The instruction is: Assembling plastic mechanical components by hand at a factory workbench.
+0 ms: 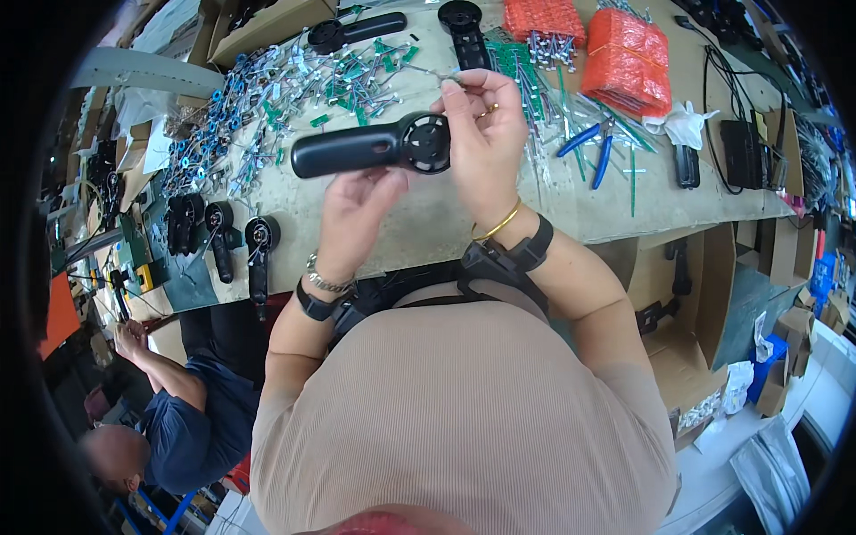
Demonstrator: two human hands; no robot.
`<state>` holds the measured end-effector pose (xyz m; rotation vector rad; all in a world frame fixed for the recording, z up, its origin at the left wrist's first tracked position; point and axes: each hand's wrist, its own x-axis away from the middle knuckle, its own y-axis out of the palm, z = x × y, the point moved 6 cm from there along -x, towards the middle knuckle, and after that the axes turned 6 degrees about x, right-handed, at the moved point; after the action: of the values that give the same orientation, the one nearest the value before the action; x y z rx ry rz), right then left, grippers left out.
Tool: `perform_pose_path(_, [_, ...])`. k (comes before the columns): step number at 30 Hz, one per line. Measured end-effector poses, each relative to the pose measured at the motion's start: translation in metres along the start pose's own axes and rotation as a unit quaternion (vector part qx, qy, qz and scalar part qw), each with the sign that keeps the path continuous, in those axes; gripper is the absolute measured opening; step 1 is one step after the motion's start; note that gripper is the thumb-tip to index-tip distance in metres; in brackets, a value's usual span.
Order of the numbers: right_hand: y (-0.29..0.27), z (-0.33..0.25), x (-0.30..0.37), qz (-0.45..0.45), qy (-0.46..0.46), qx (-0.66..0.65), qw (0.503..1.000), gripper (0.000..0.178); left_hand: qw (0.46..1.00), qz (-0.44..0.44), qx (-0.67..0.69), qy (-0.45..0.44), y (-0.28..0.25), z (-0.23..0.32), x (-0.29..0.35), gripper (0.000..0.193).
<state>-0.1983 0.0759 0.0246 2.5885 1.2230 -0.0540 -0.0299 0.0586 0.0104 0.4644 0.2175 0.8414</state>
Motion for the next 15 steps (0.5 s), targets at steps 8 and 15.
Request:
perform_pose_path(8, [-0.008,-0.024,0.013,-0.078,-0.069,0.115,0.988,0.021,0.969,0.127,0.208,-0.044,-0.034,0.002,-0.006,0.019])
perform_pose_path(15, [0.000,-0.039,0.026,-0.219,-0.134,0.239,0.937,0.023,0.972,0.150,0.177,-0.029,-0.048,0.008,0.002,0.015])
